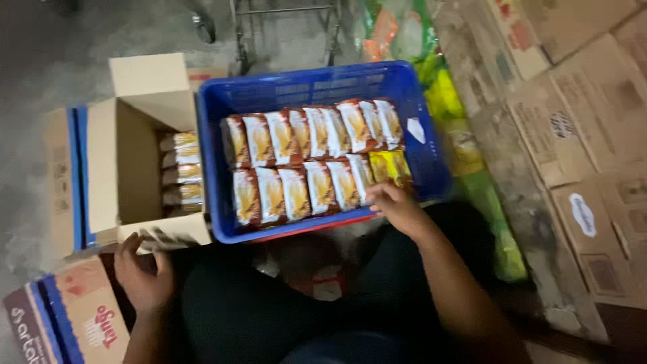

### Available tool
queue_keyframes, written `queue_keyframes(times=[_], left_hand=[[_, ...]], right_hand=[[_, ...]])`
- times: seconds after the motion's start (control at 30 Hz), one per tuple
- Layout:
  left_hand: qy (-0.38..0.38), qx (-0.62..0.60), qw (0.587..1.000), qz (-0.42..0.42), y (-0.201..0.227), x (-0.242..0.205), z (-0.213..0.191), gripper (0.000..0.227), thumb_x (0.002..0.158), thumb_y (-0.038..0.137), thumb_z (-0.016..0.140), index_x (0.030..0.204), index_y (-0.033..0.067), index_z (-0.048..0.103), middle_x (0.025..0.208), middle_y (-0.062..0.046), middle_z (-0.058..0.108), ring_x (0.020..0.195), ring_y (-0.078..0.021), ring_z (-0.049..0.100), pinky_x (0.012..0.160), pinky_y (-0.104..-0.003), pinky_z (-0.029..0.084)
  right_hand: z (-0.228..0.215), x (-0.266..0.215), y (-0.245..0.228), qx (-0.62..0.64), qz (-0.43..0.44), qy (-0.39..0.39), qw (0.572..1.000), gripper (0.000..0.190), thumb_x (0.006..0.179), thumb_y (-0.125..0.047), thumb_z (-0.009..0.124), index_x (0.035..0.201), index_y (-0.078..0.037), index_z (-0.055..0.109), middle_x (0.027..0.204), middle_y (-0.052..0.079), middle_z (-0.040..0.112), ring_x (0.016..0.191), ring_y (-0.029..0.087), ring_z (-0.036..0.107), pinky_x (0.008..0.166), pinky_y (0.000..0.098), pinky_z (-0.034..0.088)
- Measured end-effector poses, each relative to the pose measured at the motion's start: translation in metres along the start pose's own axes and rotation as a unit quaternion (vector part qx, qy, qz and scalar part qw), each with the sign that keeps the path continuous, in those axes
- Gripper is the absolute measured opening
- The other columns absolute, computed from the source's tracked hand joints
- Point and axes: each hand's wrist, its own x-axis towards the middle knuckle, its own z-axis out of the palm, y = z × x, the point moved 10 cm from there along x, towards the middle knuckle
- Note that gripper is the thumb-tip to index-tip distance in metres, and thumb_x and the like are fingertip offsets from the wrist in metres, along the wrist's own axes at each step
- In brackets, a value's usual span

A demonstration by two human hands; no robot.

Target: The person transfers individually wrapped snack packets from a blue plastic basket into a cardboard box. They pick up packets one by one and place them neatly inside the box, repeating this process until the box is filled.

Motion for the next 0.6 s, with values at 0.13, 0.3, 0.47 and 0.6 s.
queue_keyframes(times=[0.13,0.3,0.47,0.6], left_hand=[[-0.1,0.034,0.994,0.018,0.039,-0.018,0.025,0.04,0.094,0.007,0.067,0.132,-0.006,0.062,0.129,-0.026,0.066,0.118,-0.043,0.063,0.105,-0.05,0.047],[-0.277,0.008,0.96,-0.031,0.099,-0.034,0.064,0.048,0.089,0.016,0.066,0.133,-0.0003,0.06,0.133,-0.02,0.065,0.126,-0.0371,0.061,0.107,-0.046,0.047],[-0.294,0.054,0.952,-0.072,0.073,-0.031,0.086,0.074,0.089,0.028,0.064,0.153,-0.002,0.045,0.142,-0.023,0.059,0.13,-0.039,0.055,0.109,-0.047,0.043],[-0.315,0.072,0.945,-0.055,0.073,-0.024,0.099,0.072,0.087,0.028,0.065,0.152,-0.0001,0.048,0.136,-0.025,0.062,0.125,-0.0411,0.058,0.109,-0.047,0.044]], right_hand=[[-0.028,0.023,-0.01,-0.177,0.065,-0.001,0.982,0.036,0.102,-0.04,0.044,0.119,-0.016,0.066,0.134,0.004,0.066,0.115,0.025,0.068,0.093,0.0375,0.047],[-0.045,0.103,0.018,-0.158,-0.022,0.086,0.983,0.028,0.098,-0.028,0.05,0.11,-0.011,0.069,0.107,0.007,0.072,0.1,0.023,0.065,0.086,0.0353,0.046],[-0.027,0.118,0.061,-0.235,0.159,0.008,0.959,0.038,0.1,-0.037,0.05,0.124,-0.008,0.057,0.115,0.018,0.064,0.101,0.039,0.065,0.081,0.0491,0.049],[-0.029,0.14,0.084,-0.232,0.148,0.012,0.961,0.081,0.093,-0.041,0.058,0.159,-0.005,0.027,0.145,0.023,0.054,0.128,0.042,0.057,0.101,0.0496,0.047]])
